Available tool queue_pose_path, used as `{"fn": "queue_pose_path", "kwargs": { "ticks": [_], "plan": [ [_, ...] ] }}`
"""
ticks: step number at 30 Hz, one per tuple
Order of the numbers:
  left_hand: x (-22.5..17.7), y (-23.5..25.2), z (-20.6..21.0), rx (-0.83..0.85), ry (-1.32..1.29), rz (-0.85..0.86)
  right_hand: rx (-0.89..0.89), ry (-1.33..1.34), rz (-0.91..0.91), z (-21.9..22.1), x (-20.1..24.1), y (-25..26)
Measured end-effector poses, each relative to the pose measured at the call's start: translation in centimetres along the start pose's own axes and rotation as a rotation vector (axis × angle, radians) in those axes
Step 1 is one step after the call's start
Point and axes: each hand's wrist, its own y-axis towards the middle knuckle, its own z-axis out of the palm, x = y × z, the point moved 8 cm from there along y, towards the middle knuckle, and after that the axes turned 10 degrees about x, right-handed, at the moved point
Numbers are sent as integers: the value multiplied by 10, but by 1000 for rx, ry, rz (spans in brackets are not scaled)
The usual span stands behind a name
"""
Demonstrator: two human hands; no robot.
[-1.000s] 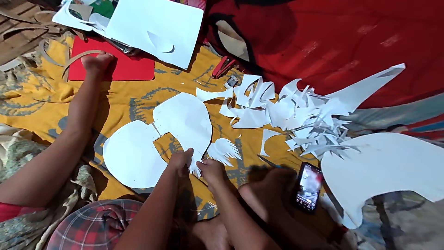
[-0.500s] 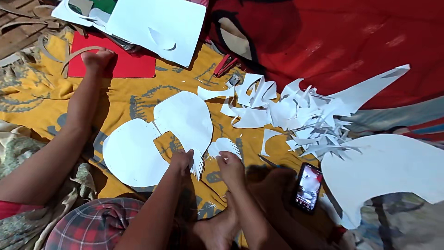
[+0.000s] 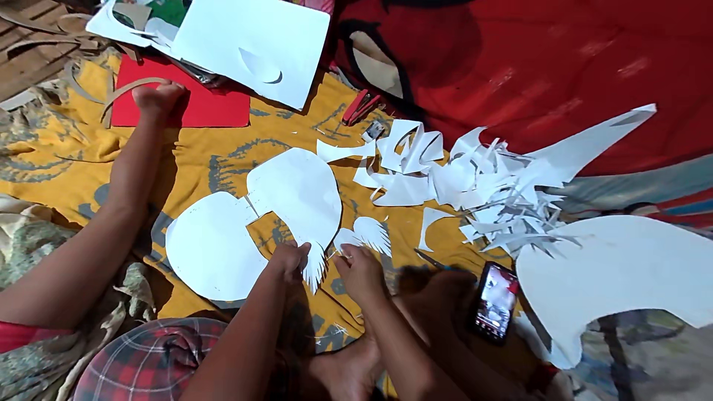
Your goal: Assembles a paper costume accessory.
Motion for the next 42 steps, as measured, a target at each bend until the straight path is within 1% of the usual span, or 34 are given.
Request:
{"fn": "queue_pose_path", "kwargs": {
  "ticks": [2, 3, 7, 11, 20, 23, 24, 26, 27, 29, 30, 31, 33, 35, 39, 42],
  "plan": [
    [0, 1, 0, 2, 10, -2, 133, 167, 26, 21, 7, -1],
    [1, 2, 0, 7, 10, -4, 169, 208, 44, 30, 8, 2],
    [0, 0, 1, 31, -45, 29, 202, 260, 137, 51, 0, 14],
    [1, 1, 1, 45, -101, 30, 250, 301, 180, 52, -5, 17],
    [1, 0, 0, -8, -12, 3, 261, 283, 203, 52, -2, 18],
    [-1, -1, 1, -27, 24, -1, 266, 286, 183, 52, -3, 18],
    [-1, -2, 1, -27, 38, -4, 249, 291, 158, 49, -2, 16],
    [-3, -3, 1, -37, 53, 0, 132, 295, 76, 28, 1, 9],
    [-3, -4, 1, -44, 54, 3, 49, 266, 50, 13, 2, 4],
    [-3, -4, 1, -54, 64, 3, -134, 103, 12, -12, -4, -1],
    [-3, -4, 1, -55, 83, 1, -193, 4, 0, -19, -9, -1],
    [-3, -4, 1, -55, 110, -1, -208, -86, -4, -22, -14, 2],
    [-5, -3, 0, -58, 129, 11, -137, -258, 9, -19, -21, 11],
    [-6, -4, 1, -66, 131, 22, -75, -362, 21, -14, -22, 17],
    [-5, -5, 0, -63, 110, 19, -1, -469, 0, -14, -19, 25],
    [-6, -3, 0, -64, 117, 7, -19, -499, -18, -22, -21, 27]
  ]
}}
